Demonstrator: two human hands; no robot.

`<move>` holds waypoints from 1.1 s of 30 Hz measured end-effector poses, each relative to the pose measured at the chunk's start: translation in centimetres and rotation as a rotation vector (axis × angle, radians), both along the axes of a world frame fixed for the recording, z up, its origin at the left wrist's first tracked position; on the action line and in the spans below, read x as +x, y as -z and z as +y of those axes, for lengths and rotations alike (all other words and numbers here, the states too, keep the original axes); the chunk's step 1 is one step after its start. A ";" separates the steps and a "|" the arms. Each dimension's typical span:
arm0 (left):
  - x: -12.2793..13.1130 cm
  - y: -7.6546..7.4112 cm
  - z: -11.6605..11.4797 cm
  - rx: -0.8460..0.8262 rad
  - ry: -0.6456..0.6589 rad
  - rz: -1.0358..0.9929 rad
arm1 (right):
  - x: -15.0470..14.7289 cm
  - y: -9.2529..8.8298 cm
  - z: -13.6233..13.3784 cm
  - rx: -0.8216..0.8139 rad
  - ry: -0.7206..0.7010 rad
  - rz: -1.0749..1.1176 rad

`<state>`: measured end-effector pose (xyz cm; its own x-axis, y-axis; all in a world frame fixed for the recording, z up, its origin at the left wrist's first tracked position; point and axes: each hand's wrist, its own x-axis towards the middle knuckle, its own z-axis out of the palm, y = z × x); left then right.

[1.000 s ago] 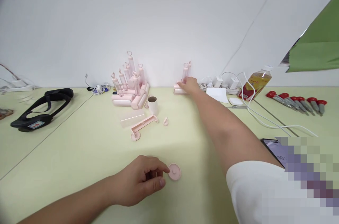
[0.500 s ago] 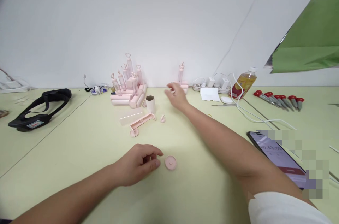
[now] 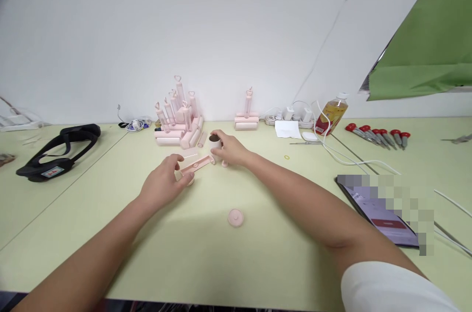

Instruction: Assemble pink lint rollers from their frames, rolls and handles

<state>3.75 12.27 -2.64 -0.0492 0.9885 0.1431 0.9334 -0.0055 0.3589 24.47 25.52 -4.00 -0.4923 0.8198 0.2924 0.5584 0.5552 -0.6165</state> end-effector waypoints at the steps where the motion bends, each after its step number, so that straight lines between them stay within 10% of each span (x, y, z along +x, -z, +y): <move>1: -0.2 0.1 0.2 -0.028 -0.016 0.042 | 0.4 0.0 -0.4 -0.017 -0.008 0.010; 12: 0.7 2.1 0.1 -0.113 0.262 0.047 | 3.8 -0.6 -4.3 -0.009 -0.005 0.037; 19: 1.7 2.2 -0.7 -0.082 0.419 0.019 | 5.5 -2.5 -7.6 0.133 0.157 0.483; 26: 1.4 1.9 -0.8 -0.054 0.447 -0.042 | 4.7 -2.2 -13.7 -0.216 0.047 0.706; 33: 0.3 0.0 0.3 0.062 0.364 -0.045 | 6.2 -2.9 -14.0 -0.360 0.142 0.788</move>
